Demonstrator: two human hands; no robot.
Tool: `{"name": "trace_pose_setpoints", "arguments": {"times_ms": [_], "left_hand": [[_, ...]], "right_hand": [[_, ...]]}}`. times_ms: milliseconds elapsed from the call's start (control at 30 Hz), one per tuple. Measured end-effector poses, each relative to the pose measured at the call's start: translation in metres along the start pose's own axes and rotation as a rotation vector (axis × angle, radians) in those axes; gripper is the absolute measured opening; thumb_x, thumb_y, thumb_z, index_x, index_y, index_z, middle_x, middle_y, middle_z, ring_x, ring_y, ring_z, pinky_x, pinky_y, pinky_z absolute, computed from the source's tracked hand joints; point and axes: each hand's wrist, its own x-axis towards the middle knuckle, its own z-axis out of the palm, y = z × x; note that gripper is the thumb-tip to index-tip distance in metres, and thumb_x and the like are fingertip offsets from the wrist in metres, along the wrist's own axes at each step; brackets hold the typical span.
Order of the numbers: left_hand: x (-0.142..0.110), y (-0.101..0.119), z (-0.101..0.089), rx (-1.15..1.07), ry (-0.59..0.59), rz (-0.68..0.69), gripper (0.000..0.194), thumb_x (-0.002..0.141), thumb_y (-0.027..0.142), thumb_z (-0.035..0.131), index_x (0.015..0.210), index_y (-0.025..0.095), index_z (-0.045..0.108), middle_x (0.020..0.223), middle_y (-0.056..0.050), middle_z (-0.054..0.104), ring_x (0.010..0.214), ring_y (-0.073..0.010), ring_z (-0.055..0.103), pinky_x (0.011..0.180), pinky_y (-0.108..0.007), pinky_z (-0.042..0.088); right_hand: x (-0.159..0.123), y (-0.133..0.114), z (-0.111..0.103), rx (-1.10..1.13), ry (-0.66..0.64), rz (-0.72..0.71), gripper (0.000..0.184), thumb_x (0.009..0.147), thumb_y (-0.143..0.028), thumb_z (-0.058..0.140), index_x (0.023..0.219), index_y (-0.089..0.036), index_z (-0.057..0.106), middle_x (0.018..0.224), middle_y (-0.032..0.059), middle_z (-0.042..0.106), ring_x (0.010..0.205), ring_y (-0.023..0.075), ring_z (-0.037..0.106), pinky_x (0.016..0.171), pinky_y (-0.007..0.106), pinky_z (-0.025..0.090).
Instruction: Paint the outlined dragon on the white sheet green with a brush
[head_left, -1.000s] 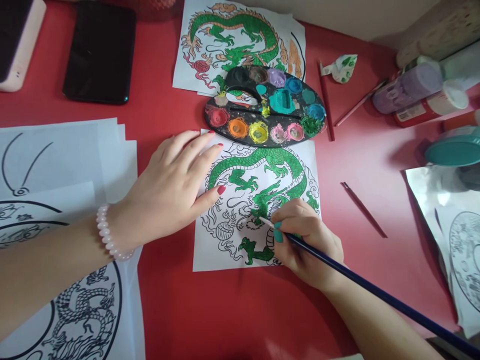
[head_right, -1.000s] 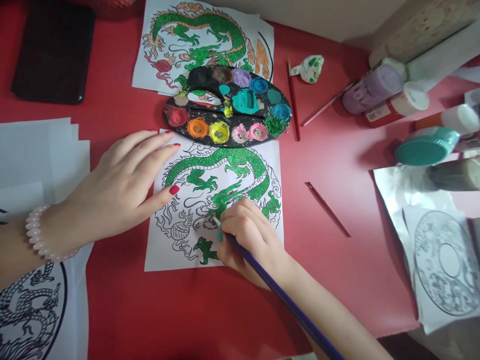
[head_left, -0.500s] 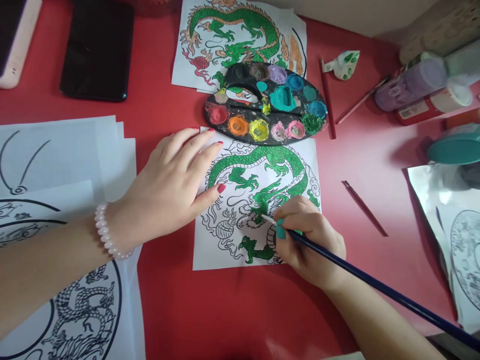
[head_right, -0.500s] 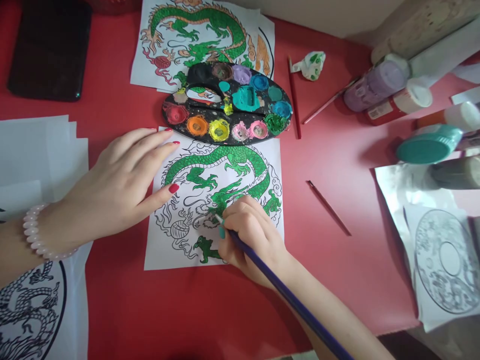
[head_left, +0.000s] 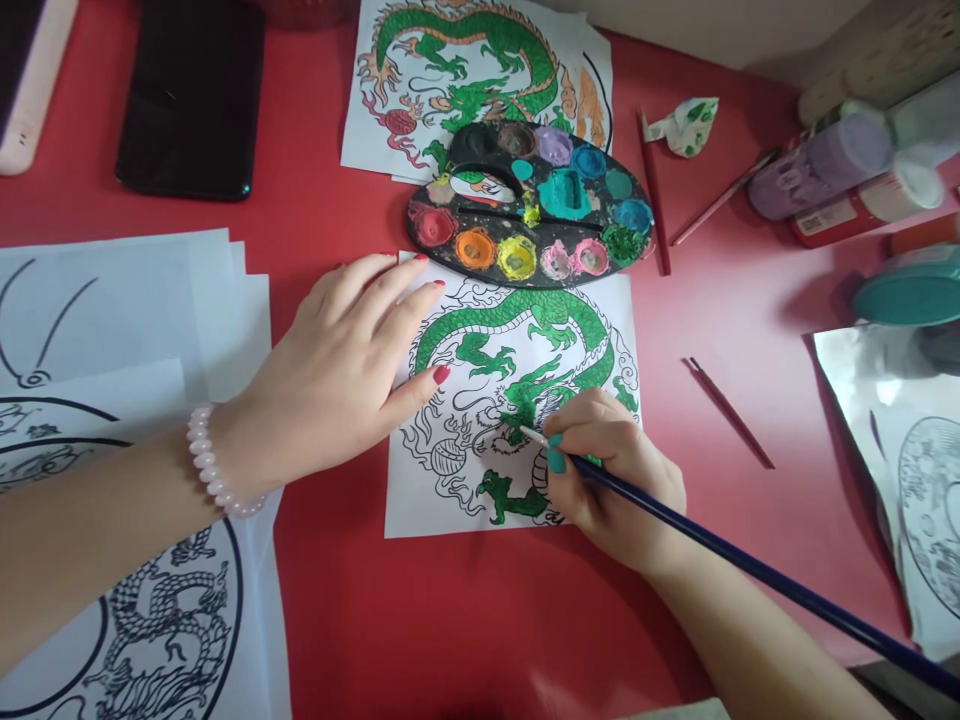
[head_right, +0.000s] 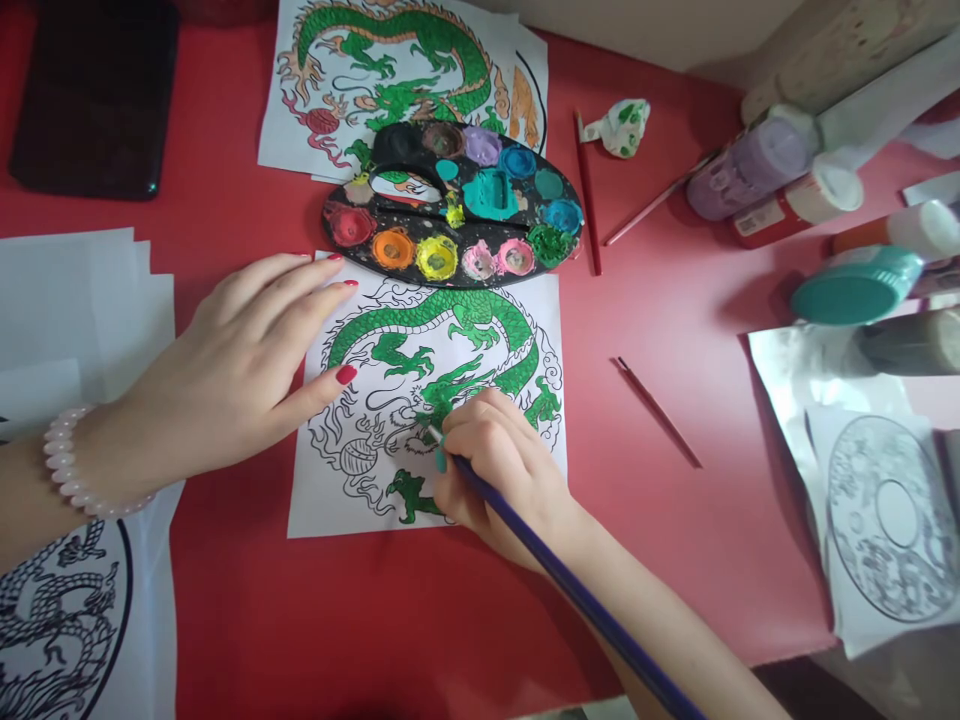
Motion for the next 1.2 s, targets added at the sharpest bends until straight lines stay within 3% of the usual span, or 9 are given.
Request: {"name": "trace_pose_setpoints", "arguments": {"times_ms": [600,1000,1200], "left_hand": [[0.0005,-0.0002,-0.0001,-0.007,-0.014,-0.005,0.056,0.093,0.04,0.034,0.138,0.006,0.036,0.146,-0.017,0.035,0.135,-0.0349,0.03,0.113,-0.052,0.027],[0.0001,-0.0012,0.0005,-0.02,-0.025,-0.021,0.056,0.093,0.04,0.034,0.139,0.008,0.033,0.147,-0.016,0.034,0.137,-0.0337,0.029,0.114,-0.05,0.024],[0.0003,-0.0004,0.001,-0.014,-0.019,-0.022,0.057,0.093,0.041,0.035,0.138,0.006,0.032,0.146,-0.017,0.035,0.136,-0.0341,0.03,0.114,-0.048,0.025]], "right_hand": [[-0.0006,0.0012,-0.0004,-0.033,0.016,0.023,0.025,0.075,0.001,0.048,0.084,-0.021,0.041,0.07,0.0019,0.052,0.064,0.0128,0.053,0.054,0.028,0.047],[-0.0001,0.0022,0.0003,-0.011,0.092,0.021,0.025,0.073,0.001,0.048,0.084,-0.02,0.041,0.071,0.0017,0.052,0.062,0.0119,0.051,0.053,0.027,0.043],[-0.0016,0.0035,0.0001,-0.021,0.06,0.042,0.024,0.074,0.0,0.048,0.084,-0.021,0.041,0.072,0.0019,0.052,0.064,0.0122,0.051,0.054,0.028,0.044]]}}
